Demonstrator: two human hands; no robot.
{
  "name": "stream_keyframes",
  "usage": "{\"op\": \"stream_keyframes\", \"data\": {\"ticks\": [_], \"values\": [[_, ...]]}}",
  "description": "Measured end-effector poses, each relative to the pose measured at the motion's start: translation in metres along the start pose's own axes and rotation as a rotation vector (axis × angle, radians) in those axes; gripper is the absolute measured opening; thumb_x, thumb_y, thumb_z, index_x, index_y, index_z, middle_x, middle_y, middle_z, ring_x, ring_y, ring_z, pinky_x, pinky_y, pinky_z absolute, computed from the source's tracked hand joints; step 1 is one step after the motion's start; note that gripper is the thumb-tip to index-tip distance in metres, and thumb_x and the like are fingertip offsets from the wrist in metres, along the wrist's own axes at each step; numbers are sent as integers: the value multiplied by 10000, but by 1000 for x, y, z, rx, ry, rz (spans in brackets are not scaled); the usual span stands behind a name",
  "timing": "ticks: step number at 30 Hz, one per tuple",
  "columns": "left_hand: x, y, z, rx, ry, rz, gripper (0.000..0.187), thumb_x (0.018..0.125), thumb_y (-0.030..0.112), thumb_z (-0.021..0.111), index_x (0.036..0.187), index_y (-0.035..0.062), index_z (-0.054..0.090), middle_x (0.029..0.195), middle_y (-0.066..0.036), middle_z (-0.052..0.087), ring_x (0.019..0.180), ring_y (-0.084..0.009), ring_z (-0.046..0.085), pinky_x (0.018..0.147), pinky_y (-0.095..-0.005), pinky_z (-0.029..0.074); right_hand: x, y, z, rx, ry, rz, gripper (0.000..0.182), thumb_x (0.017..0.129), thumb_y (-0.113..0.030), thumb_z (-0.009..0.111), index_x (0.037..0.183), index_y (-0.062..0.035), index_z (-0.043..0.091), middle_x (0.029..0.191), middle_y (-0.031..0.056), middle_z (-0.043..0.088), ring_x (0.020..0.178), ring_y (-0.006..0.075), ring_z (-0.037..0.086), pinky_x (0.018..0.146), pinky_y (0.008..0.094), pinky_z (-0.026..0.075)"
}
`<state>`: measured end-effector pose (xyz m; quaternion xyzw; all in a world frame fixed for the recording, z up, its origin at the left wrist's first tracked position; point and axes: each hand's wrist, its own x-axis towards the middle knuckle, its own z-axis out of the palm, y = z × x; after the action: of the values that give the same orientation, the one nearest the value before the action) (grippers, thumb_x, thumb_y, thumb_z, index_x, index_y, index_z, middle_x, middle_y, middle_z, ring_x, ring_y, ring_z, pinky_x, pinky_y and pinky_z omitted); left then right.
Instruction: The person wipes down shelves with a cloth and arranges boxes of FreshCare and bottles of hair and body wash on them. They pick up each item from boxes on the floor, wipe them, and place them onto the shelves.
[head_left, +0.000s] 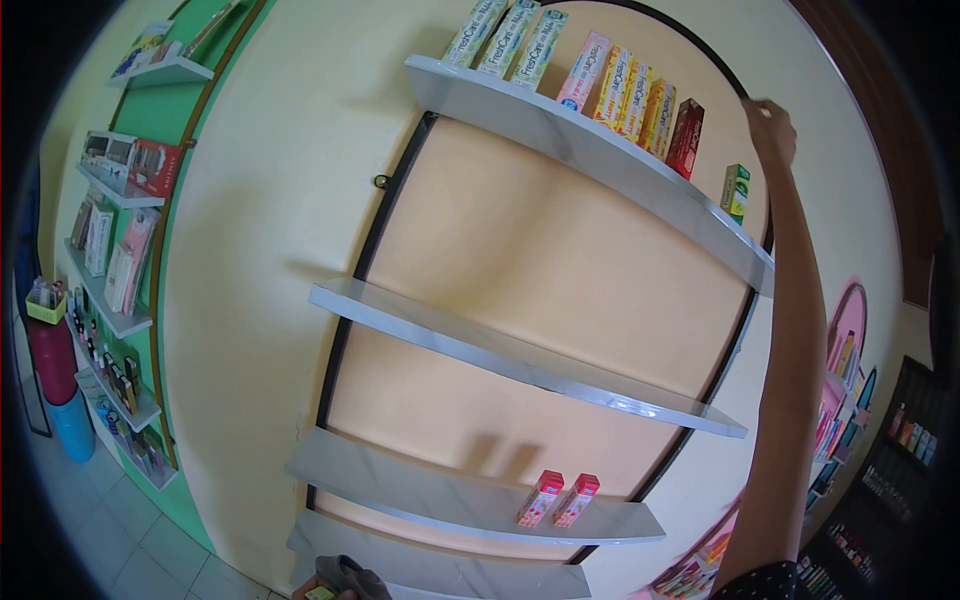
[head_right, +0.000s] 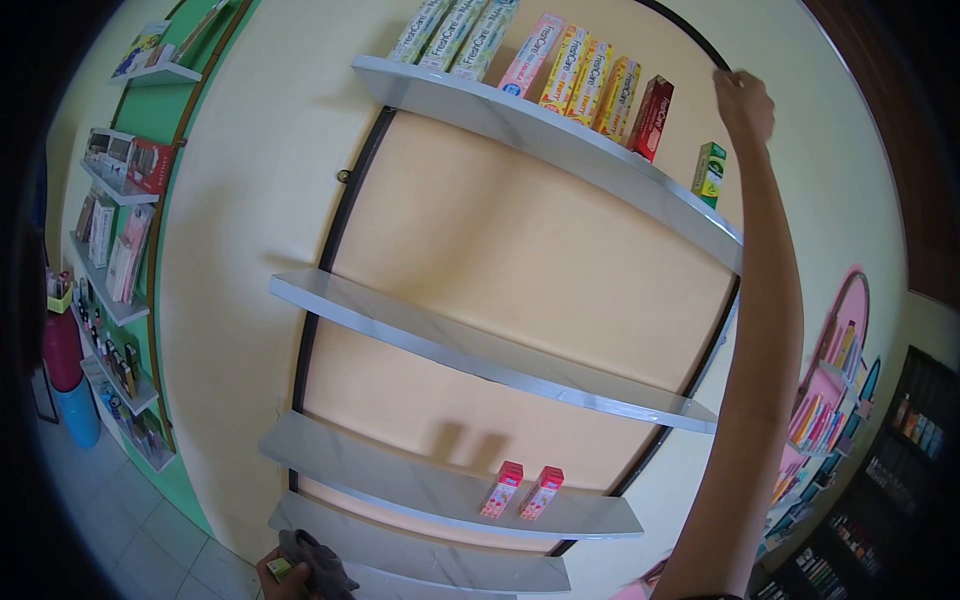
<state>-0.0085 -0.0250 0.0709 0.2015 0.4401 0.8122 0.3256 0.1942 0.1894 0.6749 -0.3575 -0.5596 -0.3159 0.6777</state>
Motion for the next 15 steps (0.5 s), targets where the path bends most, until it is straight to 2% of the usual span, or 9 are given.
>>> {"op": "stream_keyframes", "data": {"ticks": [2, 4, 6, 8, 9, 10, 12, 13, 15], "values": [[-4, 12, 7, -11, -7, 4, 114, 687, 103, 626, 738, 65, 531, 572, 25, 469, 453, -61, 401, 409, -191, 329, 17, 58, 2, 36, -136, -84, 406, 642, -421, 501, 926, -141, 575, 1024, 113, 516, 937, 316, 482, 812, 382, 363], [-5, 11, 11, -16, -9, 14, 108, 691, 103, 623, 738, 67, 532, 578, 27, 473, 460, -60, 406, 414, -189, 330, -2, 75, -12, 262, -444, 165, 519, 641, -457, 498, 1049, -136, 498, 1086, 94, 446, 942, 325, 451, 819, 413, 346], [-5, 2, 10, -57, 58, -9, 105, 693, 102, 623, 742, 67, 537, 586, 31, 479, 472, -55, 415, 422, -187, 333, -22, 93, -22, 661, -737, 226, 557, 698, -407, 501, 1180, -166, 357, 1125, 72, 376, 954, 323, 422, 812, 411, 351], [-3, 3, 11, -27, 1, -18, 133, 685, 97, 630, 773, 60, 536, 604, 25, 488, 482, -59, 424, 430, -187, 343, -38, 93, -27, 851, -1023, 213, 530, 761, -285, 496, 1231, -207, 264, 1124, 99, 375, 968, 314, 423, 799, 381, 380], [-3, 4, 12, 1, -47, -28, 166, 678, 91, 638, 804, 53, 536, 621, 18, 496, 492, -62, 432, 437, -187, 353, -48, 86, -28, 844, -997, 254, 538, 762, -134, 523, 1231, -187, 262, 1089, 123, 409, 946, 258, 459, 793, 331, 412], [-3, 4, 14, 6, -51, -28, 166, 678, 91, 638, 804, 53, 536, 621, 18, 496, 492, -62, 432, 437, -187, 353, -52, 85, -27, 844, -993, 259, 538, 762, -134, 523, 1231, -187, 262, 1089, 123, 409, 946, 258, 459, 793, 331, 412], [-5, 3, 19, -30, -8, -40, 298, 651, 86, 664, 901, 31, 512, 675, -10, 513, 522, -79, 454, 458, -195, 381, -58, 84, -23, 895, -1011, 223, 604, 735, -102, 563, 1238, -156, 232, 1046, 133, 448, 901, 201, 499, 791, 295, 431], [-6, 3, 19, -25, -6, -40, 298, 651, 86, 664, 901, 31, 512, 675, -10, 513, 522, -79, 454, 458, -195, 381, -59, 82, -22, 827, -967, 213, 637, 717, -76, 581, 1236, -135, 216, 1010, 115, 476, 860, 162, 522, 790, 271, 439], [-8, 3, 18, -51, 12, -94, 410, 633, 84, 679, 982, 12, 476, 731, -40, 527, 551, -95, 474, 472, -204, 403, -56, 82, -17, 805, -982, 184, 631, 724, -97, 579, 1236, -137, 213, 1008, 115, 472, 874, 168, 499, 784, 284, 427]]}}
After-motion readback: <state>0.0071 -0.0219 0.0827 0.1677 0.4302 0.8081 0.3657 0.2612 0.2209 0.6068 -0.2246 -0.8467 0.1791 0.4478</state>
